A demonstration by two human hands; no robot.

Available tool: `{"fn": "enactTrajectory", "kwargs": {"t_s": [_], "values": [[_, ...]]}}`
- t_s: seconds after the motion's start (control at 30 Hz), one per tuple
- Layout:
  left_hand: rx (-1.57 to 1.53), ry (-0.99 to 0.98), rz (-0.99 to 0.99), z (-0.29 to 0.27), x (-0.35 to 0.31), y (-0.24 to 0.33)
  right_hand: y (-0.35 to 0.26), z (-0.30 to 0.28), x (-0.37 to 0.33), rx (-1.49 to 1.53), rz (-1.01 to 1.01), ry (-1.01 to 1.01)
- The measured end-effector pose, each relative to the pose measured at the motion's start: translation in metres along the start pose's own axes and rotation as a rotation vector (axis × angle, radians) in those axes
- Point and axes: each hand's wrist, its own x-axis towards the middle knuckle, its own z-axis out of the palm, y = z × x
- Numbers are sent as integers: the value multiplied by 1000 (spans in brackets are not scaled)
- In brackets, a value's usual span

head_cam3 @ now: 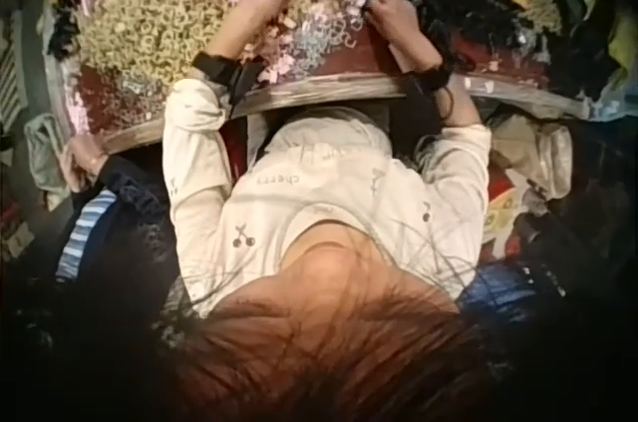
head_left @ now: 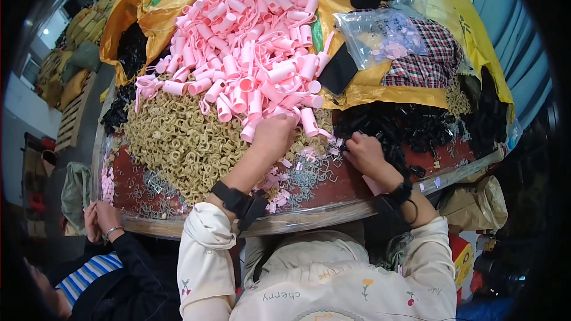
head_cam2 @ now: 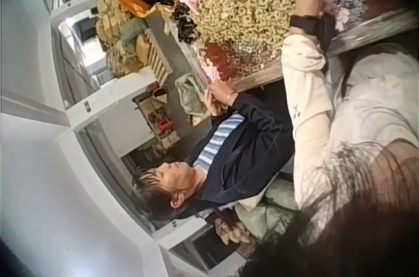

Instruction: Assembling small decorative plastic parts at a manufacturing workstation.

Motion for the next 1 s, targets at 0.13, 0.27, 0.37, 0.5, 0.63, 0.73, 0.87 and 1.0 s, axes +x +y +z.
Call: {"fn": "enactTrajectory", "kwargs": {"t_s": [0.13, 0.27, 0.37, 0.5, 0.63, 0.73, 0.87, 1.0], "values": [[-625, -154, -301, 4, 5, -10, 2, 4, 8, -35, 44, -132], [-1216, -412, -584, -13, -7, 15, -26, -33, 10, 293, 45, -37], [-1477, -503, -645, -17, -24, 27, -69, -38, 24, 495, -148, 63], [-1726, -391, -624, -17, -54, 23, -105, -23, 32, 611, -274, 96], [-1777, -134, -711, -28, -100, -1, -109, -7, 29, 691, -273, 31], [-1823, 13, -762, -31, -134, -9, -101, 4, 20, 577, -310, -152], [-2066, 55, -663, -27, -160, -9, -109, 15, 9, 538, -336, -249], [-2071, 21, -680, -27, -163, -2, -127, 27, 8, 433, -459, -182]]}}
